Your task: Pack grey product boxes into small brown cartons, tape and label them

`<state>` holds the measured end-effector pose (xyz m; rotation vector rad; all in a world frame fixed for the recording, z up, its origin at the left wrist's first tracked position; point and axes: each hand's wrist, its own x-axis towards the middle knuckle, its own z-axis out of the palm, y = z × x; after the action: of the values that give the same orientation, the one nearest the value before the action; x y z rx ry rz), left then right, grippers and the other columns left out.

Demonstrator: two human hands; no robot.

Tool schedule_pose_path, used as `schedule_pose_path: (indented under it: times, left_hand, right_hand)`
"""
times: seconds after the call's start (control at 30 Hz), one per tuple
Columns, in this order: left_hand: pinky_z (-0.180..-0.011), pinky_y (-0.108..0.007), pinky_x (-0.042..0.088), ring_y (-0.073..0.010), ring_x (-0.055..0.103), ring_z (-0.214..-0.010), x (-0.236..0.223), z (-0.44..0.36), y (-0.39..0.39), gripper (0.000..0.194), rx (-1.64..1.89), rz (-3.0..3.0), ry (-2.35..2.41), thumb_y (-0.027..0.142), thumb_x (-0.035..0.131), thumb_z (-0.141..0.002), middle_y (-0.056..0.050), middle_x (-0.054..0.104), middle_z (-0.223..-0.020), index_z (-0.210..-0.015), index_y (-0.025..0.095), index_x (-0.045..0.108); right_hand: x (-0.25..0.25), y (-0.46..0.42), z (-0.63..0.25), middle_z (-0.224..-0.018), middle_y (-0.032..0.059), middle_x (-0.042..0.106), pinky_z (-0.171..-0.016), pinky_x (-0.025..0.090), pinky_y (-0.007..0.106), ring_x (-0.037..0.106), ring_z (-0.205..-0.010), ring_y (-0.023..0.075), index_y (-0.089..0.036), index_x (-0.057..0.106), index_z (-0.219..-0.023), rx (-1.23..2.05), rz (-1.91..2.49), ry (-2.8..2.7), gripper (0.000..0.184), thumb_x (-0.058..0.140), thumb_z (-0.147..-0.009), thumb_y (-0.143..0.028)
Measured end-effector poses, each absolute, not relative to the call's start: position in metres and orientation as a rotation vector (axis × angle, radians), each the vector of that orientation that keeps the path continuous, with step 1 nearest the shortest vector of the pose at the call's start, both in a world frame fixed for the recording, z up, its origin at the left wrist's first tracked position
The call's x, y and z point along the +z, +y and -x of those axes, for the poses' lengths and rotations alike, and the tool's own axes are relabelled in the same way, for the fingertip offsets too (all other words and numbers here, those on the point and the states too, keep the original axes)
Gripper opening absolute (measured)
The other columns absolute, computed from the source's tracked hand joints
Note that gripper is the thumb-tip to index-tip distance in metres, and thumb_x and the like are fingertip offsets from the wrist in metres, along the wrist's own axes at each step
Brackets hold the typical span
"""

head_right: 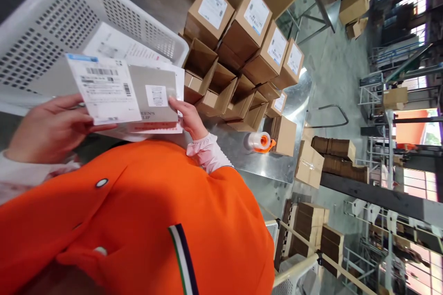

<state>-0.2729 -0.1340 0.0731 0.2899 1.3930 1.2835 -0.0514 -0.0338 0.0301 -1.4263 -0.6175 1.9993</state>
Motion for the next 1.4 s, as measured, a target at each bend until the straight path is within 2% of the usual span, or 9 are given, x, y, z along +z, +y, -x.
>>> schedule_pose_path:
  times: [0.2,0.4,0.7,0.8,0.9,1.03,1.13,1.27,1.4]
  left_hand:
    - [-0.064,-0.028,0.072,-0.0361,0.076,-0.115,0.084,0.269,-0.132,0.047,1.292,-0.268,1.423,0.016,0.077,-0.043,-0.011,0.083,-0.106,-0.09,0.016,0.078]
    - [-0.063,-0.026,0.072,-0.0347,0.077,-0.111,0.077,0.271,-0.132,0.056,1.285,-0.266,1.388,0.017,0.08,-0.041,-0.01,0.083,-0.11,-0.096,0.014,0.08]
    - [-0.064,-0.03,0.073,-0.0372,0.076,-0.115,0.069,0.275,-0.136,0.054,1.3,-0.303,1.379,0.017,0.08,-0.046,-0.012,0.082,-0.117,-0.1,0.014,0.082]
    - [-0.066,-0.029,0.073,-0.0366,0.076,-0.114,0.072,0.274,-0.135,0.053,1.299,-0.303,1.384,0.017,0.08,-0.046,-0.011,0.082,-0.114,-0.098,0.014,0.082]
    - [-0.065,-0.027,0.072,-0.034,0.077,-0.11,0.075,0.273,-0.134,0.053,1.286,-0.282,1.391,0.018,0.081,-0.044,-0.011,0.082,-0.115,-0.097,0.014,0.082]
    - [-0.066,-0.029,0.073,-0.0334,0.078,-0.106,0.07,0.273,-0.134,0.05,1.293,-0.299,1.399,0.019,0.082,-0.048,-0.011,0.082,-0.119,-0.098,0.014,0.081]
    - [-0.066,-0.031,0.073,-0.0347,0.078,-0.108,0.064,0.275,-0.136,0.052,1.294,-0.333,1.388,0.02,0.085,-0.05,-0.012,0.081,-0.123,-0.101,0.013,0.082]
    - [-0.066,-0.025,0.071,-0.0276,0.079,-0.098,0.062,0.275,-0.136,0.063,1.27,-0.37,1.467,0.022,0.089,-0.052,-0.012,0.082,-0.12,-0.113,0.012,0.083]
    - [-0.064,-0.02,0.068,-0.0249,0.079,-0.097,0.067,0.271,-0.134,0.055,1.253,-0.318,1.542,0.021,0.085,-0.058,-0.013,0.081,-0.124,-0.111,0.011,0.081]
  right_hand:
    - [0.032,-0.034,0.052,-0.079,-0.0021,0.077,-0.079,0.061,0.023,0.067,-0.072,0.0121,-0.017,0.077,-0.084,2.01,1.451,-0.612,0.014,0.074,-0.096,-0.024]
    - [0.033,-0.033,0.054,-0.08,-0.0012,0.077,-0.084,0.062,0.025,0.068,-0.074,0.0121,-0.016,0.077,-0.085,2.013,1.458,-0.593,0.015,0.072,-0.097,-0.023]
    - [0.036,-0.033,0.054,-0.079,-0.0009,0.078,-0.073,0.059,0.021,0.067,-0.073,0.0106,-0.014,0.078,-0.086,2.034,1.436,-0.542,0.016,0.069,-0.099,-0.019]
    - [0.035,-0.033,0.054,-0.081,0.0002,0.079,-0.08,0.062,0.025,0.072,-0.08,0.0145,-0.016,0.078,-0.083,2.02,1.457,-0.592,0.015,0.078,-0.093,-0.028]
    - [0.034,-0.033,0.053,-0.082,0.0022,0.08,-0.091,0.064,0.03,0.077,-0.093,0.0183,-0.016,0.079,-0.082,2.003,1.469,-0.639,0.027,0.08,-0.09,-0.042]
    - [0.033,-0.034,0.053,-0.084,0.0033,0.082,-0.095,0.064,0.03,0.079,-0.105,0.0204,-0.018,0.08,-0.081,1.99,1.466,-0.653,0.026,0.08,-0.087,-0.044]
    - [0.033,-0.034,0.054,-0.083,0.0028,0.082,-0.095,0.06,0.029,0.078,-0.112,0.018,-0.015,0.08,-0.08,1.995,1.472,-0.647,0.036,0.069,-0.094,-0.046]
    - [0.033,-0.034,0.054,-0.08,0.0009,0.08,-0.088,0.061,0.026,0.076,-0.091,0.0151,-0.017,0.08,-0.079,1.987,1.459,-0.636,0.021,0.072,-0.092,-0.032]
    - [0.033,-0.035,0.053,-0.085,0.0015,0.08,-0.084,0.063,0.025,0.072,-0.082,0.0154,-0.018,0.08,-0.082,1.987,1.446,-0.613,0.012,0.073,-0.091,-0.023]
